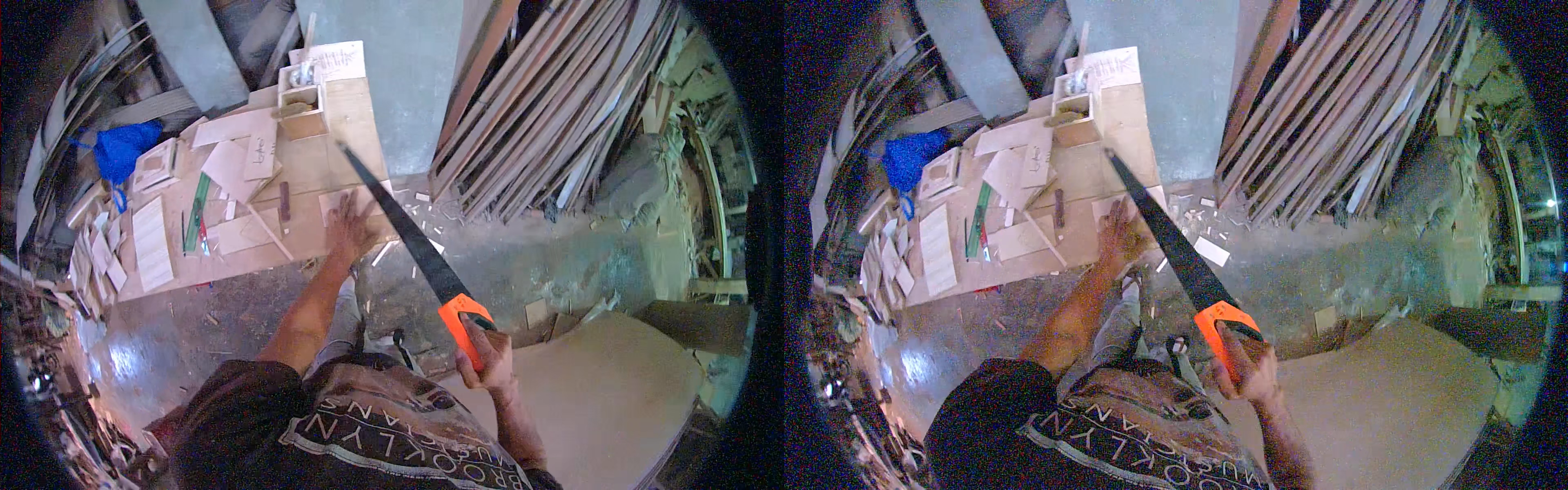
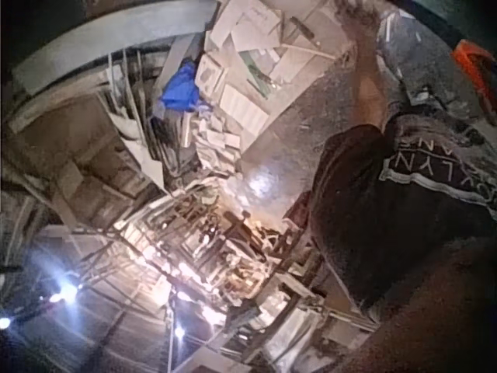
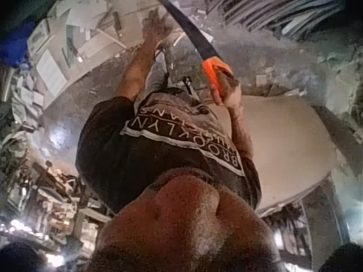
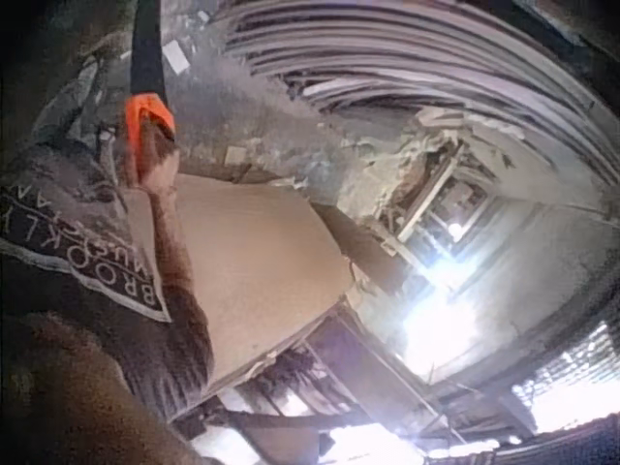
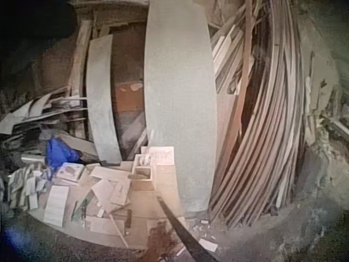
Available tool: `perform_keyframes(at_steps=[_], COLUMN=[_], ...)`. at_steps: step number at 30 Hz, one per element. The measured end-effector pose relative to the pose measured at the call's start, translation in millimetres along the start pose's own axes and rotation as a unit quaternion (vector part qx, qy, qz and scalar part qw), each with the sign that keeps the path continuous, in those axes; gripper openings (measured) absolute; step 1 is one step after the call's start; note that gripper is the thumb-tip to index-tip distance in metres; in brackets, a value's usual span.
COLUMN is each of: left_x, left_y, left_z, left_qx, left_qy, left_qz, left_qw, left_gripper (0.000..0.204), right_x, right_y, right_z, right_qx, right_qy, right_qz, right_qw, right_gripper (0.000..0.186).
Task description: Using a hand saw to cut a piece of wood and inspecting various wood scraps on a workbench.
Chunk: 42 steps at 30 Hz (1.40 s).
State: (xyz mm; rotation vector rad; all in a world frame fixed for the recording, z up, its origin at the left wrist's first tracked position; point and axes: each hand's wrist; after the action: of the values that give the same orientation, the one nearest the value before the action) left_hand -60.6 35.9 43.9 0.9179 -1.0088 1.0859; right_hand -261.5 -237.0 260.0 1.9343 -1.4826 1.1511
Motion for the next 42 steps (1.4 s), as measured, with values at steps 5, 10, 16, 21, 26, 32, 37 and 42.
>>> perform_keyframes(at_steps=[5,10,16,21,26,32,37,42], left_x=[-9.7,19.4,-0.8,12.9,-69.9,-233.7,-352.1,-467.1], left_y=[13.0,4.2,91.4,165.9,196.4,89.4,-53.5,-136.5], left_z=[-57.7,-42.4,-12.2,63.4,60.6,55.9,94.7,106.6], left_qx=[0.055,0.036,0.175,0.298,0.065,0.154,0.178,0.142], left_qy=[0.008,-0.009,-0.004,0.208,0.254,0.279,0.27,0.19], left_qz=[0.051,0.017,0.113,-0.049,-0.147,-0.177,-0.111,-0.099], left_qw=[0.997,0.999,0.978,0.93,0.954,0.931,0.94,0.966], left_gripper=[0.068,0.073,0.076,0.07,0.071,0.09,0.083,0.078], right_x=[-33.8,-93.5,-189.8,-229.8,-219.6,-205.2,-306.0,-435.0], right_y=[-5.3,-88.6,-186.6,-199.0,-197.0,-156.4,-80.4,-43.2], right_z=[18.6,27.7,33.9,62.3,55.7,218.3,422.8,556.0], right_qx=[0.082,0.102,0.117,0.121,0.09,-0.243,-0.37,-0.363], right_qy=[0.054,0.169,0.223,0.273,0.128,0.114,0.176,0.174], right_qz=[-0.009,0.069,0.076,-0.055,-0.023,0.102,-0.127,-0.189], right_qw=[0.995,0.978,0.965,0.953,0.987,0.958,0.903,0.896], right_gripper=[0.054,0.059,0.057,0.063,0.065,0.073,0.091,0.1])
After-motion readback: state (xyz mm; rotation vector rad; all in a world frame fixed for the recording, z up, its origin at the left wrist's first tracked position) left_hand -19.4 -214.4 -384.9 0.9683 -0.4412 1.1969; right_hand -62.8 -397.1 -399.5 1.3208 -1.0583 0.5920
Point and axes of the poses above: each hand's wrist, its own y-axis away from the middle knuckle, its own x-axis out of the back of the hand, z = x × y, and after that the axes turned 8 degrees about y, right-handed
